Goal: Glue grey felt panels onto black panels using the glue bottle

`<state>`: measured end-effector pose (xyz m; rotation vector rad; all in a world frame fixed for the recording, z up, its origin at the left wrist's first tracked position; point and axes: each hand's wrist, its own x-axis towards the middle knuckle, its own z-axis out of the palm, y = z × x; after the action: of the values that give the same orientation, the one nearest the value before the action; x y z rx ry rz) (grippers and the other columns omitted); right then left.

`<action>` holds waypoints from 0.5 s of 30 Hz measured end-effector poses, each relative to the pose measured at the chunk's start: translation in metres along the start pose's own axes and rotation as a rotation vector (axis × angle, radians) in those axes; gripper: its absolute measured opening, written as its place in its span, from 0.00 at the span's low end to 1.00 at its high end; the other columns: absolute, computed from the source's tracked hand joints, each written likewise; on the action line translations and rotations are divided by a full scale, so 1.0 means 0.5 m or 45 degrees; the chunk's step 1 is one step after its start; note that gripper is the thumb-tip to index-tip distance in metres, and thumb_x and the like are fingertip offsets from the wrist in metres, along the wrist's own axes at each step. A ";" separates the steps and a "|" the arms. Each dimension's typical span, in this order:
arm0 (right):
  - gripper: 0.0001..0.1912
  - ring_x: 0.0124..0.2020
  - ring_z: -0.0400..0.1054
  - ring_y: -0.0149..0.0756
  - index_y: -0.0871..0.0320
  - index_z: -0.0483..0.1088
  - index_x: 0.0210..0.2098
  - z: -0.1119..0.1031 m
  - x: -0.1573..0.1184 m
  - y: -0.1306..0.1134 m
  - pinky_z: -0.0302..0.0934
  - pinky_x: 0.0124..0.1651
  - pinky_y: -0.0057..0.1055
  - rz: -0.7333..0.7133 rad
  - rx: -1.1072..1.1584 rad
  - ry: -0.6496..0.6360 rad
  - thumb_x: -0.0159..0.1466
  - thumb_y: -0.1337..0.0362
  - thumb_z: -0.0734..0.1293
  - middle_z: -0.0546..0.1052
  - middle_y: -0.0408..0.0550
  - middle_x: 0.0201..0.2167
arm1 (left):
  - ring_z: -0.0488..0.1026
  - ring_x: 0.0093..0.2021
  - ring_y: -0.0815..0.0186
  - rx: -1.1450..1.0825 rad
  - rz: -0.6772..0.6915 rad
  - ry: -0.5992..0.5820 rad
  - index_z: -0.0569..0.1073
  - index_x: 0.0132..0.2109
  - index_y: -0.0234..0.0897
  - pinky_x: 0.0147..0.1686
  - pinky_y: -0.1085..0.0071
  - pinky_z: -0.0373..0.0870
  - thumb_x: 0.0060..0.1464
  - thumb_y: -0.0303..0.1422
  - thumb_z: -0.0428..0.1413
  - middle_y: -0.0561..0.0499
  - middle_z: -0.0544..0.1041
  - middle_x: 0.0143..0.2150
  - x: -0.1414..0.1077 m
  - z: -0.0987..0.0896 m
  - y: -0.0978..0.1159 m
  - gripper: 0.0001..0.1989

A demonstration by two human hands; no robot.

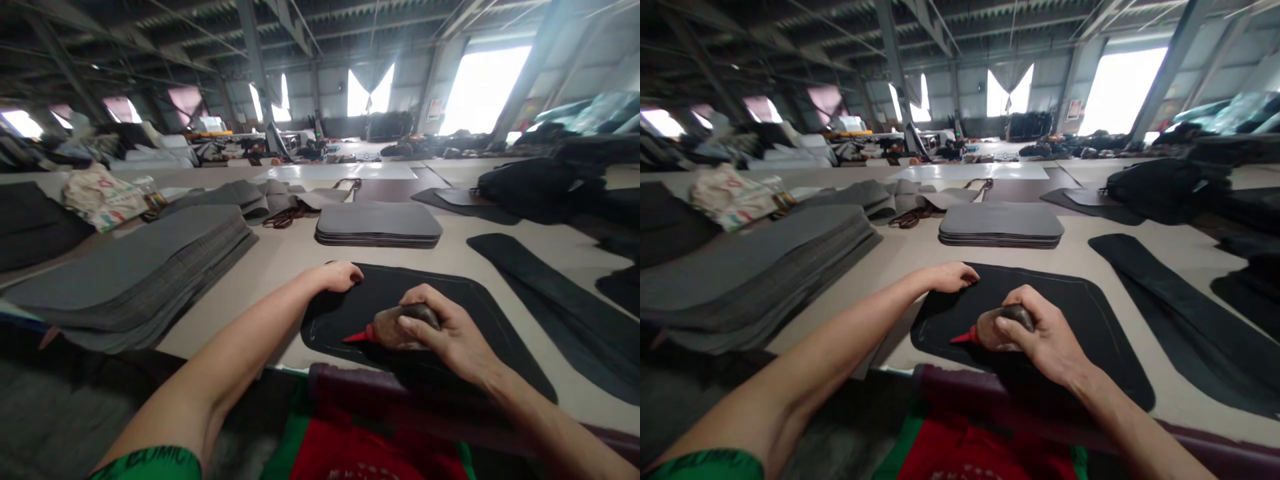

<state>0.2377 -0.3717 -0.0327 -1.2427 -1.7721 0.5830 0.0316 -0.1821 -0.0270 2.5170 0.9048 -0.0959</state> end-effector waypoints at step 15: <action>0.12 0.40 0.68 0.40 0.54 0.71 0.44 0.075 0.033 0.005 0.63 0.42 0.36 -0.015 0.023 0.184 0.65 0.55 0.69 0.74 0.47 0.40 | 0.78 0.51 0.61 -0.395 -0.056 0.142 0.77 0.54 0.32 0.51 0.70 0.73 0.54 0.20 0.54 0.44 0.80 0.52 -0.034 -0.004 -0.003 0.21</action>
<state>0.2051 -0.3520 -0.0474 -1.2304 -1.6490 0.4890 0.0172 -0.1904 -0.0221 2.2320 0.9399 0.1615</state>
